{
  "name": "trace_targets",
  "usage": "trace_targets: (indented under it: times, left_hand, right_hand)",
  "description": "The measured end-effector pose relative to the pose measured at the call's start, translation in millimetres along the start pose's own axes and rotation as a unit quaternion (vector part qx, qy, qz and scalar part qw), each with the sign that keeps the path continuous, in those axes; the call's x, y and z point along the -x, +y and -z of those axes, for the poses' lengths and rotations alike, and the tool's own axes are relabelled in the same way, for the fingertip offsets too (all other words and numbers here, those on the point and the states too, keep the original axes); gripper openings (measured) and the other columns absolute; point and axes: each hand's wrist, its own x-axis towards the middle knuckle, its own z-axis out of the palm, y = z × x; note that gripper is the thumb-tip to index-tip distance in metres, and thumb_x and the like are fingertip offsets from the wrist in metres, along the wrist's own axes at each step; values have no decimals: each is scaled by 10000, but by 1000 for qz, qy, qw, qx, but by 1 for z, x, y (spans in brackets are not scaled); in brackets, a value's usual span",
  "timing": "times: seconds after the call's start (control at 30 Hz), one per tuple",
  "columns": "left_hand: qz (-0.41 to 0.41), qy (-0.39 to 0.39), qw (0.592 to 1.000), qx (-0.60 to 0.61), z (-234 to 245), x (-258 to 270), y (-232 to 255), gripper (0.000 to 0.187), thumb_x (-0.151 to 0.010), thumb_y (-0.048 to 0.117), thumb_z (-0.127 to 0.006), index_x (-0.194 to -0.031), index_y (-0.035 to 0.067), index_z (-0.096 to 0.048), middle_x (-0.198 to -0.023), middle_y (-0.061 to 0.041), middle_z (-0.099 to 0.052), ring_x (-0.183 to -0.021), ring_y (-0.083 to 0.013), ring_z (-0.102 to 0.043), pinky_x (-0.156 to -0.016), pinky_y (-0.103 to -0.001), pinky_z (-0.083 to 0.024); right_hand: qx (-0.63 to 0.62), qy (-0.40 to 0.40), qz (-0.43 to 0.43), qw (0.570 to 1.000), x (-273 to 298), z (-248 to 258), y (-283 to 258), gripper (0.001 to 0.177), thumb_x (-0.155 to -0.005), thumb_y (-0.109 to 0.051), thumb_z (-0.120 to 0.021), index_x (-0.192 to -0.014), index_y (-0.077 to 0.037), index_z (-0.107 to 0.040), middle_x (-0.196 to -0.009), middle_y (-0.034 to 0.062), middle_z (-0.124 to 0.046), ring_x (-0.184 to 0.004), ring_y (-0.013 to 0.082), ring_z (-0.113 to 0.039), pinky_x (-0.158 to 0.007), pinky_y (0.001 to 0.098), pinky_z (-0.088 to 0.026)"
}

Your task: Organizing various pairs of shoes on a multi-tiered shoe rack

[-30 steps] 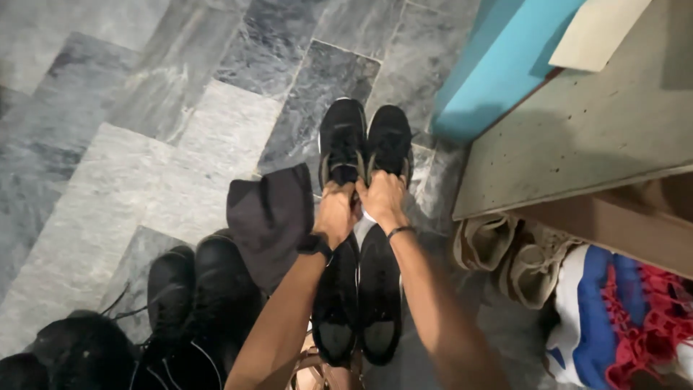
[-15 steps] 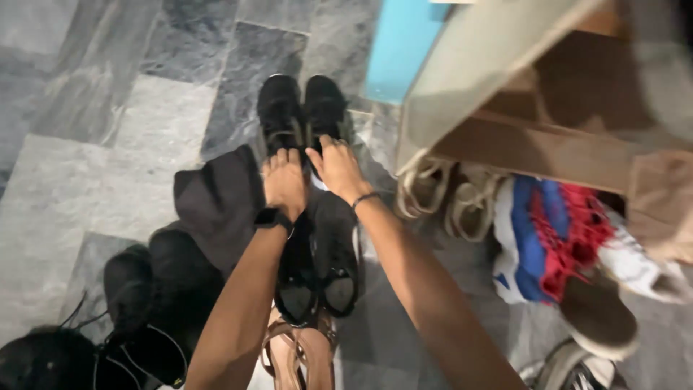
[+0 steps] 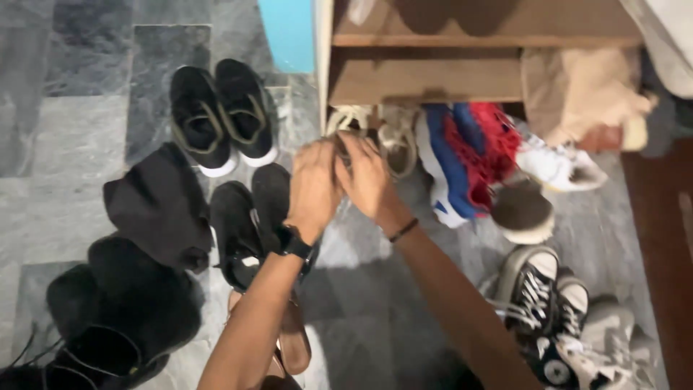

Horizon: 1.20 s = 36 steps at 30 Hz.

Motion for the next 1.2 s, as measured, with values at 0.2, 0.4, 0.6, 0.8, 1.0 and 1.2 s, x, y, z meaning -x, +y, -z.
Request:
trace_targets:
  times: [0.2,0.4,0.6,0.8,1.0,1.2]
  left_hand:
    - [0,-23,998,67,-31,35,76,388,-837,-5,-630,-1224,-22,-608,-1162,-249,-642,-1126,-463,-575,-1002,-502,-447]
    - [-22,-80,993,78,-44,78,129,418,-802,-1,-634,-1217,-42,-599,-1112,-244,-643,-1066,-459,-578,-956,-508,-459]
    - [-3,-97,988,121,-66,133,171,267,-876,39,-639,-1134,-26,-617,-1066,-252,-649,-1040,-459,-601,-939,-515,-483]
    - [13,-132,982,136,-99,168,204,287,-866,28,-594,-1145,-28,-631,-1078,-261,-656,-1032,-465,-613,-924,-513,-492]
    - [69,-200,962,172,-127,161,244,260,-889,34,-632,-1147,17,-653,-1087,-235,-676,-1055,-449,-619,-927,-507,-496]
    - [10,-191,968,162,-174,146,276,467,-767,-4,-718,-1217,-15,-596,-1172,-245,-639,-1097,-462,-585,-927,-516,-493]
  right_hand:
    - [8,44,-32,998,80,52,12,417,-989,-139,-629,-1366,26,-560,-1206,249,-662,-1160,435,-617,-1007,463,-507]
    - [27,72,-53,996,157,81,20,418,-968,-129,-648,-1340,49,-574,-1234,278,-661,-1132,457,-607,-974,478,-493]
    - [46,65,-64,995,228,105,23,411,-955,-138,-645,-1322,33,-571,-1258,279,-647,-1180,462,-598,-1015,492,-479]
    - [30,52,-128,990,281,127,36,416,-959,-143,-642,-1332,31,-574,-1241,282,-636,-1151,464,-602,-977,481,-490]
    - [33,76,-161,983,309,160,66,294,-979,-139,-634,-1236,4,-624,-1224,235,-680,-1139,425,-630,-973,466,-505]
    - [55,54,-171,982,308,213,99,316,-983,-105,-614,-1278,7,-613,-1119,241,-666,-1056,438,-632,-902,469,-521]
